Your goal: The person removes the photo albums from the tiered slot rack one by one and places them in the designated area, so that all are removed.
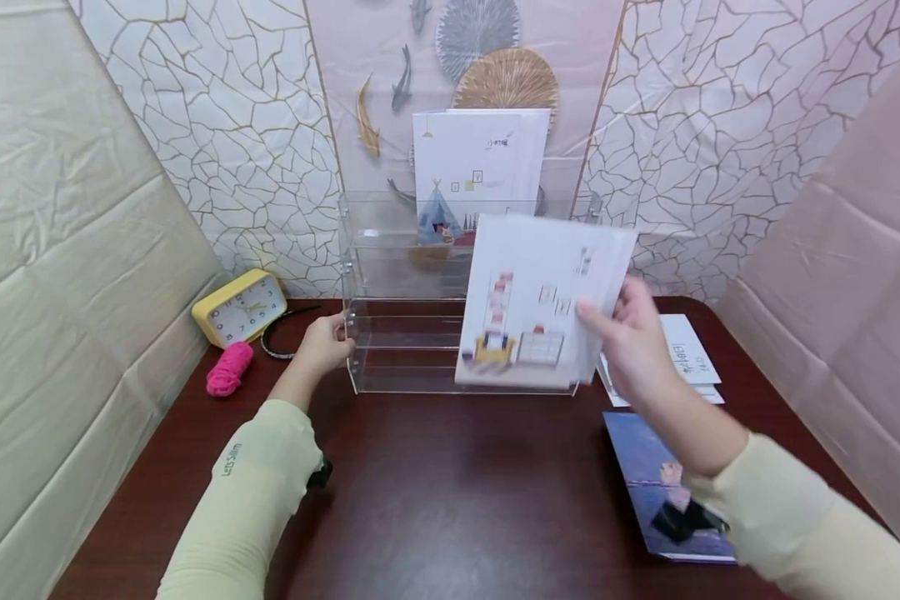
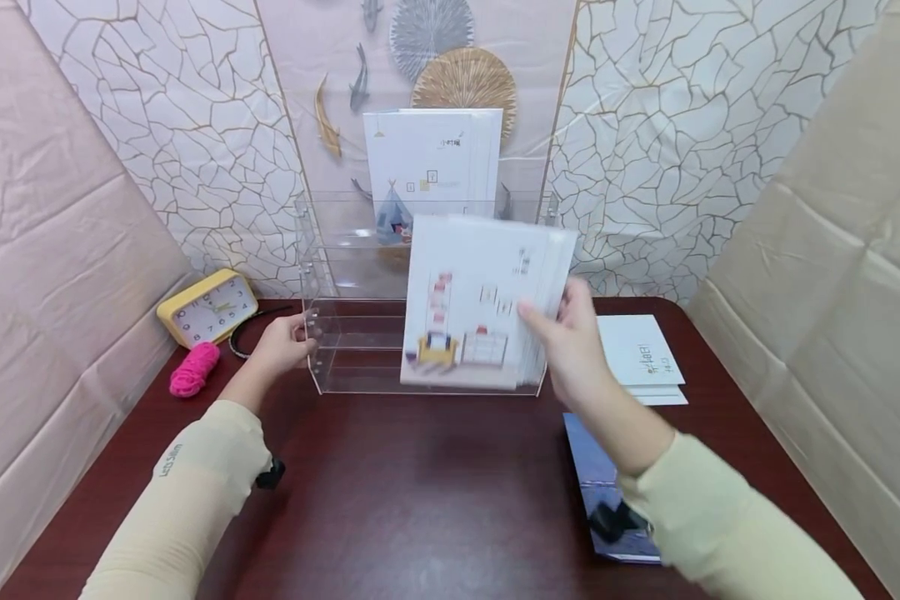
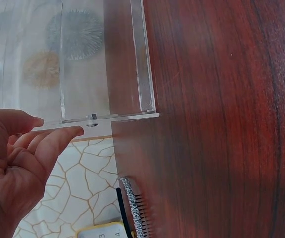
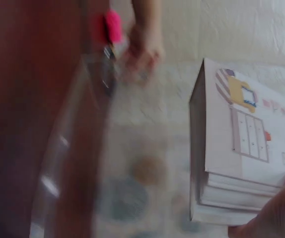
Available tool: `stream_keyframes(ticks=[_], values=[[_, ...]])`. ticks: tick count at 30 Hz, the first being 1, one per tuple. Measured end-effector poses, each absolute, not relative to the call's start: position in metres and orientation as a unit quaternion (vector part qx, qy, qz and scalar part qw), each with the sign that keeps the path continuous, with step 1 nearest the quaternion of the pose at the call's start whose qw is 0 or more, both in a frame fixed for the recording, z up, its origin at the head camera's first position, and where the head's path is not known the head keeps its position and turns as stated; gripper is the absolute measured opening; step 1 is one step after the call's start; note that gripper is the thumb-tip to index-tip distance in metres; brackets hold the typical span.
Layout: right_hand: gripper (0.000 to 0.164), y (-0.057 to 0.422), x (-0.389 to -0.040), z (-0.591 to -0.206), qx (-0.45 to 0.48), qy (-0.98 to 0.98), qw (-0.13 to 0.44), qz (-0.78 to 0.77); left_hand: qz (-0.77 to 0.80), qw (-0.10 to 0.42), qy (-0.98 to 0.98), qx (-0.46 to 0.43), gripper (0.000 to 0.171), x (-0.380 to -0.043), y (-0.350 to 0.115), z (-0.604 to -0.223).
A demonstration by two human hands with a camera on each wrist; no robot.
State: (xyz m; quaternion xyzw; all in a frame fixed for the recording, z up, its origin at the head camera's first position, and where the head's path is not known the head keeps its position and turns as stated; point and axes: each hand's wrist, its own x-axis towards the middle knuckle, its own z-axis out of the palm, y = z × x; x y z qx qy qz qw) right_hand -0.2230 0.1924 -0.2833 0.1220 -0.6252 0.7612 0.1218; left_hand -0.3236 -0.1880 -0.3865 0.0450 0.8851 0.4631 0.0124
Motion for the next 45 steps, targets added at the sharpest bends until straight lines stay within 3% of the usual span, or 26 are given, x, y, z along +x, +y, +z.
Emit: stream_keyframes(ticks=[3, 7, 14, 31, 45], values=[[0.032, 0.194, -0.202, -0.317, 0.062, -0.657, 0.049, 0.75, 0.453, 0.005, 0.89, 0.043, 0.059, -0.324, -0.188, -0.388], [0.044, 0.197, -0.181, -0.358, -0.039, -0.678, -0.044, 0.733, 0.433, 0.006, 0.9, 0.043, 0.059, -0.328, -0.188, -0.39], [0.044, 0.198, -0.175, -0.401, -0.115, -0.701, -0.087, 0.698, 0.427, 0.008, 0.903, 0.033, 0.059, -0.327, -0.188, -0.382], [0.042, 0.212, -0.181, -0.436, -0.163, -0.759, -0.086, 0.624, 0.447, 0.025, 0.894, 0.031, 0.06, -0.325, -0.183, -0.385], [0.058, 0.213, -0.179, -0.443, -0.138, -0.803, -0.049, 0.578, 0.433, 0.003, 0.9, 0.04, 0.059, -0.325, -0.186, -0.39]])
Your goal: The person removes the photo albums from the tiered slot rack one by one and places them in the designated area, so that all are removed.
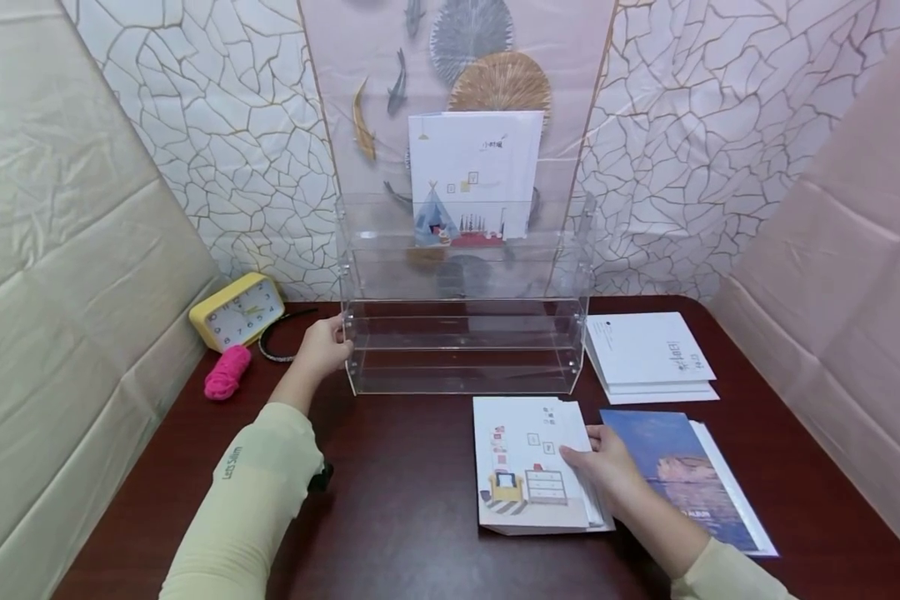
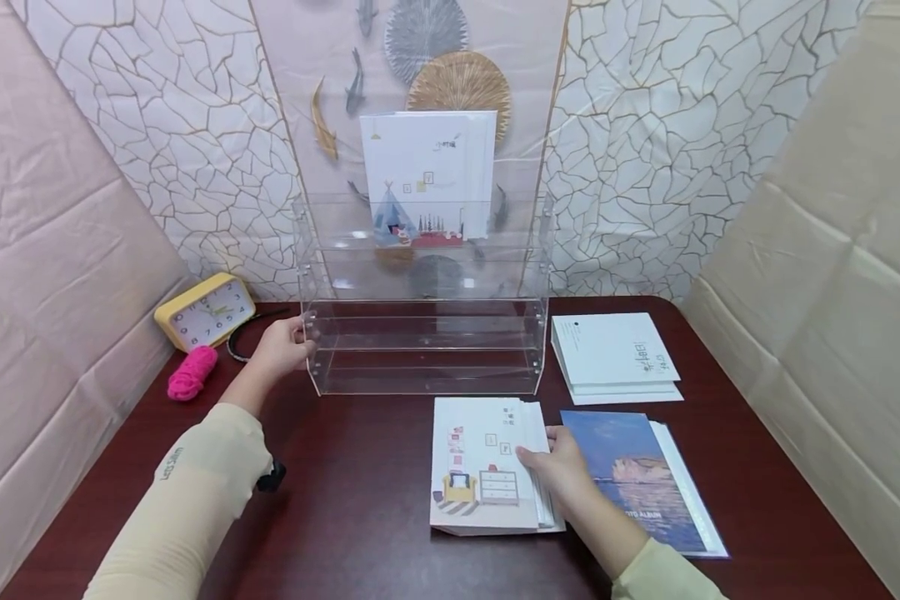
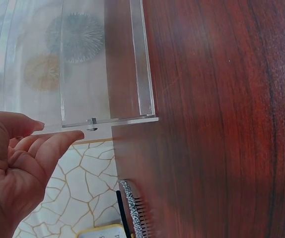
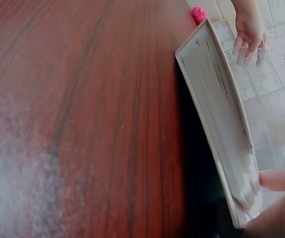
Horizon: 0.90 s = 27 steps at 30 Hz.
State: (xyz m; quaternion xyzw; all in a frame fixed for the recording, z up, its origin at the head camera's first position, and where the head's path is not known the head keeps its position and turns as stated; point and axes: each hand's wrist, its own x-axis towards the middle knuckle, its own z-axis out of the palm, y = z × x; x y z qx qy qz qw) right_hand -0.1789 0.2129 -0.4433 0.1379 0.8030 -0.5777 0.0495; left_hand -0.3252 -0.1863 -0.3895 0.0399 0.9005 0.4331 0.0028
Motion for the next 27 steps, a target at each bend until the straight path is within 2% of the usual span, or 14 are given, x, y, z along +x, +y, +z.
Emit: stream_keyframes(ticks=[4, 12, 20, 27], values=[[0.062, 0.212, -0.179, -0.44, 0.113, 0.831, 0.03, -0.544, 0.422, -0.012, 0.905, 0.048, 0.059, -0.327, -0.187, -0.39], [0.062, 0.207, -0.174, -0.437, 0.082, 0.877, 0.027, -0.473, 0.396, -0.027, 0.916, 0.056, 0.057, -0.325, -0.186, -0.391], [0.06, 0.204, -0.174, -0.442, 0.062, 0.898, 0.013, -0.435, 0.416, -0.022, 0.907, 0.054, 0.057, -0.324, -0.187, -0.39], [0.064, 0.2, -0.17, -0.436, 0.068, 0.902, 0.04, -0.424, 0.432, -0.014, 0.901, 0.045, 0.059, -0.325, -0.185, -0.392]])
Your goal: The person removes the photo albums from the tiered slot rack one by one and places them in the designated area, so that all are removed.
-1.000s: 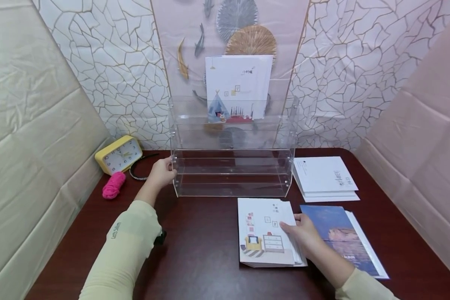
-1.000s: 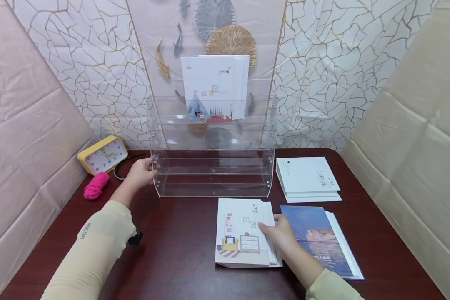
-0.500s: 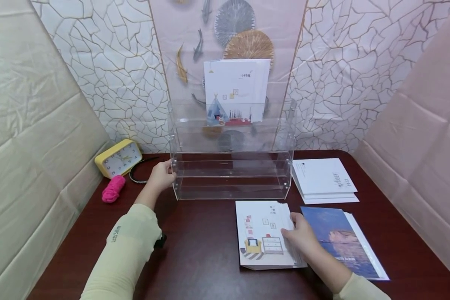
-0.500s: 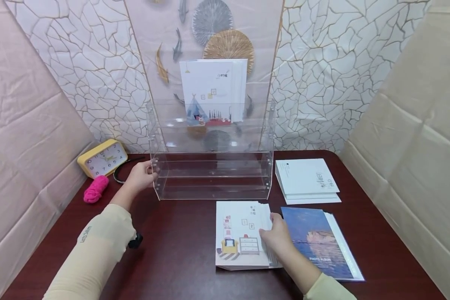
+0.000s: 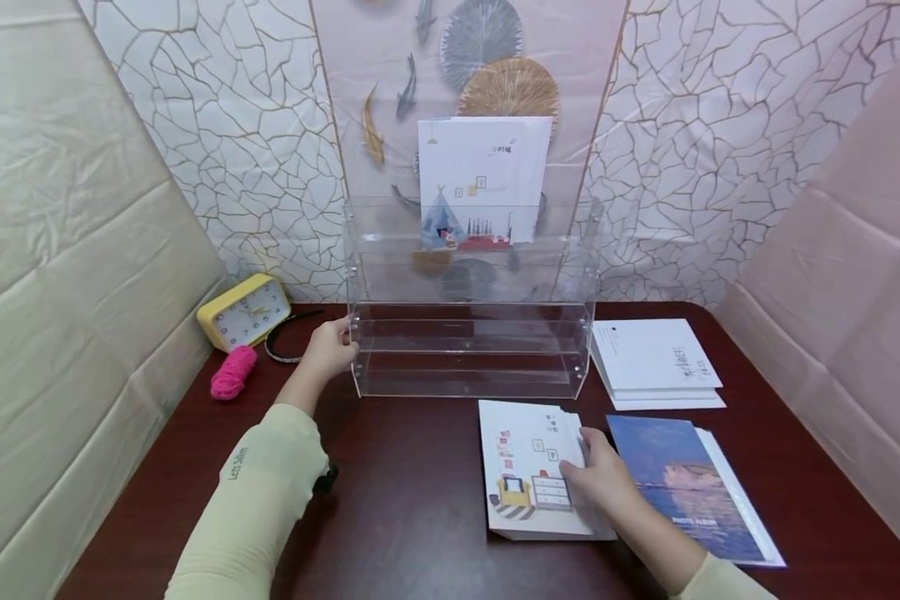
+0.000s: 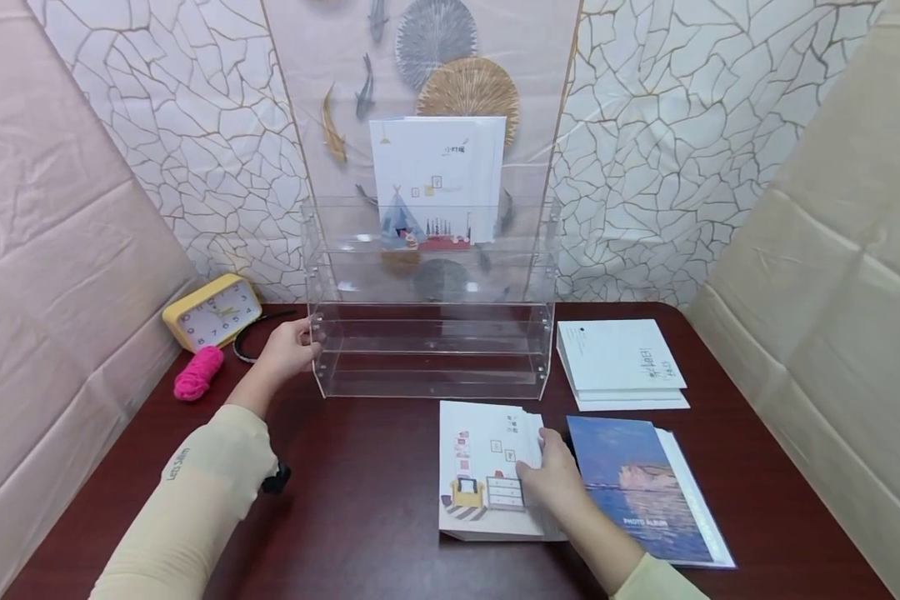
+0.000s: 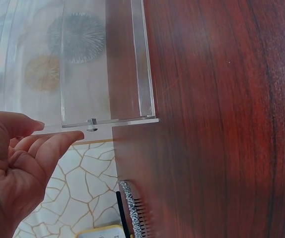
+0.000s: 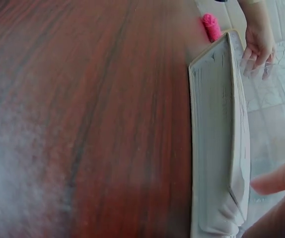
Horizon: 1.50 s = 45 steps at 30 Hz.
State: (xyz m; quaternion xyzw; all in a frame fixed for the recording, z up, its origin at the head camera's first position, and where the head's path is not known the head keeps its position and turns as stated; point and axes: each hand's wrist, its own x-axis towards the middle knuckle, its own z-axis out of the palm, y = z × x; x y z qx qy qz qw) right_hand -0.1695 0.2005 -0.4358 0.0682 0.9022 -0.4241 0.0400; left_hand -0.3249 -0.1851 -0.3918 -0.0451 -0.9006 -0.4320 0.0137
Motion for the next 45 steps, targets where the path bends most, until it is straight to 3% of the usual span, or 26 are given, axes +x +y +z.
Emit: stream_keyframes(ticks=[4, 7, 12, 20, 26, 32, 36, 45], values=[[0.067, 0.203, -0.173, -0.426, 0.037, 0.898, 0.04, -0.438, -0.438, 0.002, -0.898, -0.042, 0.059, -0.324, -0.185, -0.395], [0.069, 0.208, -0.188, -0.404, -0.015, 0.9, -0.008, -0.435, -0.439, 0.001, -0.897, -0.043, 0.059, -0.324, -0.186, -0.397], [0.078, 0.218, -0.235, -0.327, -0.092, 0.9, -0.133, -0.405, -0.434, 0.02, -0.899, -0.049, 0.056, -0.325, -0.185, -0.398], [0.087, 0.222, -0.317, -0.198, -0.051, 0.816, -0.257, -0.515, -0.426, 0.03, -0.903, -0.046, 0.056, -0.329, -0.182, -0.395], [0.098, 0.2, -0.352, -0.162, -0.016, 0.816, -0.208, -0.539, -0.422, 0.033, -0.904, -0.052, 0.055, -0.333, -0.181, -0.39], [0.111, 0.169, -0.375, -0.169, -0.016, 0.868, -0.134, -0.479, -0.432, 0.027, -0.901, -0.042, 0.057, -0.333, -0.182, -0.387], [0.106, 0.158, -0.382, -0.185, -0.029, 0.89, -0.1, -0.443, -0.443, 0.018, -0.896, -0.039, 0.058, -0.331, -0.182, -0.388], [0.089, 0.142, -0.394, -0.201, -0.021, 0.913, -0.118, -0.391, -0.427, 0.033, -0.903, -0.038, 0.057, -0.33, -0.187, -0.393]])
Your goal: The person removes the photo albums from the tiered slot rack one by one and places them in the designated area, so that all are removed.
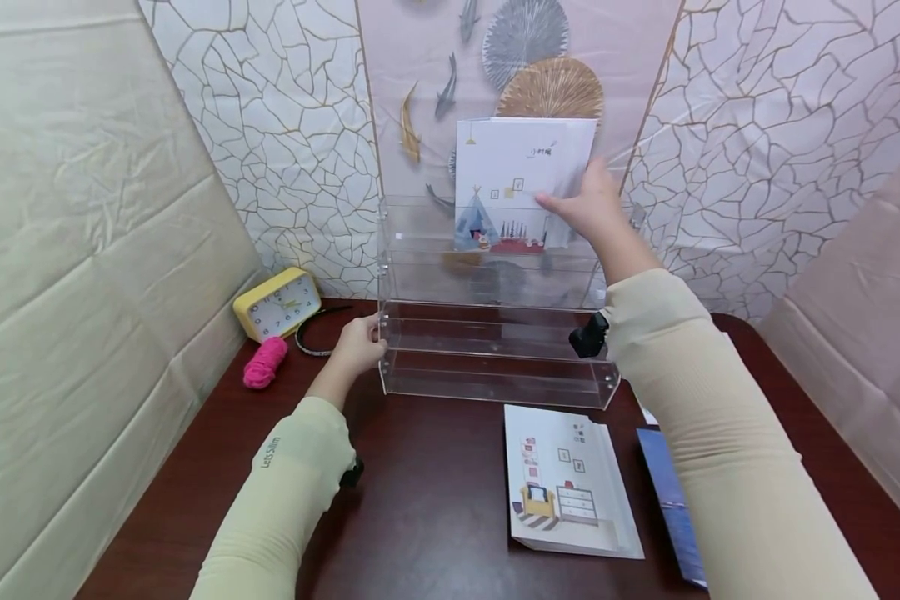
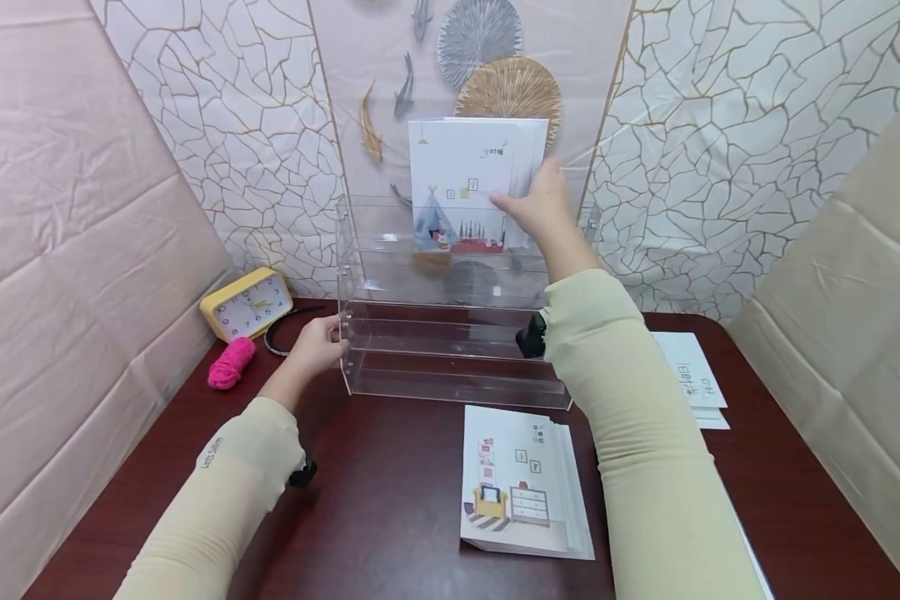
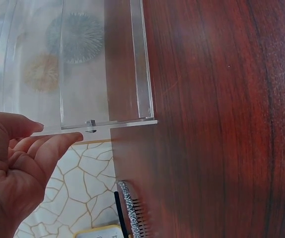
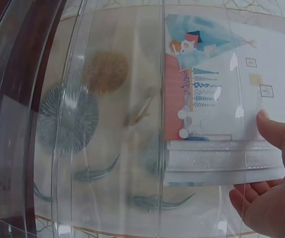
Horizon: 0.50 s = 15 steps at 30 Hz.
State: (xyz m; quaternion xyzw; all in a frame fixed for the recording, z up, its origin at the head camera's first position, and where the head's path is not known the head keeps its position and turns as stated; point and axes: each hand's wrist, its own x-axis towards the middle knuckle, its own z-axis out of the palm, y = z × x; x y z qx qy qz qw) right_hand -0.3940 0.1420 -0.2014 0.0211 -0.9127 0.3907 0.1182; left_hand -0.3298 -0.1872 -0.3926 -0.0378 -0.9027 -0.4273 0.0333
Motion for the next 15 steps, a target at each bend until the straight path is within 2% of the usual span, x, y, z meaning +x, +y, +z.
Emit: stream_keyframes(ticks=[11, 15], values=[[0.102, 0.134, -0.394, -0.192, 0.031, -0.921, 0.085, 0.38, -0.42, 0.034, -0.906, -0.037, 0.056, -0.329, -0.19, -0.391], [0.101, 0.13, -0.395, -0.189, 0.035, -0.915, 0.087, 0.393, -0.433, 0.018, -0.901, -0.032, 0.057, -0.328, -0.188, -0.392]])
